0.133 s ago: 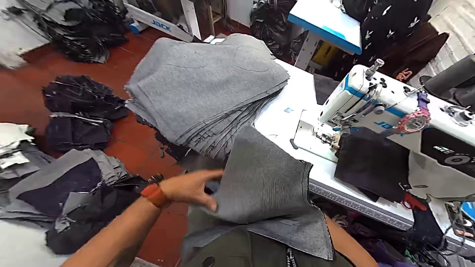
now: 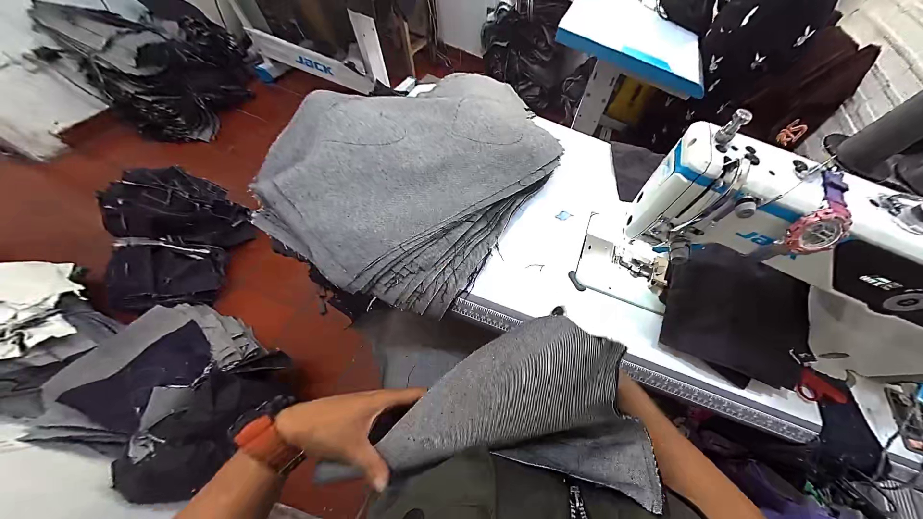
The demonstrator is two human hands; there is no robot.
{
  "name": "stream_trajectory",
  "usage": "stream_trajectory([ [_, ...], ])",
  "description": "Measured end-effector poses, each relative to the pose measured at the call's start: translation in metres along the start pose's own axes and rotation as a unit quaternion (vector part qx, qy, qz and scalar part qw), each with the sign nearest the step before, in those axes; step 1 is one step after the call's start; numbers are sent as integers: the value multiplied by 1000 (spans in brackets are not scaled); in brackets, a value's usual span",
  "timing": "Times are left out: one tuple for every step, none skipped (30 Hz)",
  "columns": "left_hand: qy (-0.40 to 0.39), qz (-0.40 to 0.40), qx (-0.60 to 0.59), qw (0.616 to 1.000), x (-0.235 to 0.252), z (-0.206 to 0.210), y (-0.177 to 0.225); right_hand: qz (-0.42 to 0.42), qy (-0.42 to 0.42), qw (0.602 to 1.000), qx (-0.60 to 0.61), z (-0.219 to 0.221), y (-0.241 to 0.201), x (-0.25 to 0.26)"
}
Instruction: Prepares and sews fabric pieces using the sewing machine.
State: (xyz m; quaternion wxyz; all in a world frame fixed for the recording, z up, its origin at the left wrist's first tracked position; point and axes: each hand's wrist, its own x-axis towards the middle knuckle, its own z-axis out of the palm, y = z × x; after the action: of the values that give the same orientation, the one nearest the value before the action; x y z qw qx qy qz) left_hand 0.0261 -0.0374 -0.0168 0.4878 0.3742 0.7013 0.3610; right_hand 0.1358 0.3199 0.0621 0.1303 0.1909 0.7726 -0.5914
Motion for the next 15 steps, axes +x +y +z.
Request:
stream_trajectory([
  [18,-5,12,1000,-7,10,-7,-64,15,995,72,0,0,3],
  [43,-5,30,999,-14,20,-15,-132,13,984,122,-2,8,11],
  [74,-1,48,996,-22,28,-23,-188,27,974,119,-4,17,20],
  [112,11,57,992,-34,30,-27,-234,67,967,77,-4,25,27],
  [149,28,54,987,-51,26,-28,-277,111,954,31,-1,34,31],
  [178,44,43,982,-73,15,-24,-317,134,939,-5,4,46,33],
  [198,45,25,979,-97,-1,-12,-350,134,927,-33,11,60,35],
  [215,11,14,977,-118,-20,11,-371,121,919,-58,21,73,37],
  [233,-60,28,970,-131,-38,38,-387,100,912,-90,33,88,41],
  [238,-170,77,953,-133,-56,55,-399,69,906,-123,43,101,48],
  [232,-252,152,927,-127,-72,49,-406,42,901,-148,50,112,58],
  [240,-269,236,902,-117,-86,19,-402,34,901,-162,53,122,69],
  [267,-230,312,882,-104,-96,-22,-386,41,907,-165,55,131,80],
  [308,-187,350,865,-82,-100,-55,-366,59,914,-167,55,142,89],
  [353,-153,352,853,-55,-101,-79,-331,88,924,-170,55,152,94],
])
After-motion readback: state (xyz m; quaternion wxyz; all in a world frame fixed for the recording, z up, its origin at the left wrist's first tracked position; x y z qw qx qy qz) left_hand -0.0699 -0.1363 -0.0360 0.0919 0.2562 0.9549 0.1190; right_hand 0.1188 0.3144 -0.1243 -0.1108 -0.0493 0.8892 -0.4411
